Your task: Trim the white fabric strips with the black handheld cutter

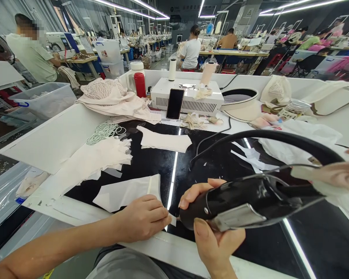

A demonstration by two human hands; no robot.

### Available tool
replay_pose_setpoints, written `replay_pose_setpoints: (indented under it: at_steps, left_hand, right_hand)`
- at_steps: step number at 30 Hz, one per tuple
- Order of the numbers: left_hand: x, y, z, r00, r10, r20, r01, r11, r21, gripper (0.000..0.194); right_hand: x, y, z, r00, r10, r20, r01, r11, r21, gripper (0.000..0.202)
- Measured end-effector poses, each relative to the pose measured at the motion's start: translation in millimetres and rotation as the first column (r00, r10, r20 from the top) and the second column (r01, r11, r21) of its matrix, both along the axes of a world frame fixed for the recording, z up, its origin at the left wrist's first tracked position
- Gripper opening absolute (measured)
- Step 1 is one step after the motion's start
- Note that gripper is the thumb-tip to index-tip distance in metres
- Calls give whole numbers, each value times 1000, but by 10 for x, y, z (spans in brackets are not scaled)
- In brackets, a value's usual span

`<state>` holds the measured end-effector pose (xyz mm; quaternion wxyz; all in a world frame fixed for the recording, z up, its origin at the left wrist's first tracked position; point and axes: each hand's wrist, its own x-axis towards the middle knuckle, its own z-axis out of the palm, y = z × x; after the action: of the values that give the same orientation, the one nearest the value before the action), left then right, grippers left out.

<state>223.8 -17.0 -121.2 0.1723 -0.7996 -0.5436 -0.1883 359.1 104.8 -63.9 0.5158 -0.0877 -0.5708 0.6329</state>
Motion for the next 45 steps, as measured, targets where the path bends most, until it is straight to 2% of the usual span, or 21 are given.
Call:
replay_pose_setpoints:
  at_steps: [9, 18, 24, 31, 37, 45]
  left_hand:
    - [13, 6, -7, 999, 1, 34, -3, 999, 51, 12]
    - [21, 8, 26, 999, 4, 54, -6, 999, 37, 15]
    - [11, -6, 40, 1000, 9, -2, -9, 1000, 7, 16]
    - [26, -1, 10, 1000, 9, 30, -10, 999, 38, 16]
    - [-86, -18, 19, 998, -24, 65, 22, 999, 30, 12]
    - [-240, -89, 17, 998, -60, 30, 60, 998, -8, 10]
  right_hand:
    - [7, -3, -4, 1000, -12, -1, 12, 1000, -1, 42]
    - [-9, -11, 21, 999, -25, 20, 25, 1000, 5, 37]
    - [20, -62, 92, 999, -34, -31, 32, 998, -52, 49]
    - [9, -91, 44, 999, -38, -10, 37, 998, -41, 45]
    - [26, -74, 82, 1000, -25, 9, 25, 1000, -19, 44]
    - [54, -100, 112, 995, -93, 30, 94, 995, -42, 52]
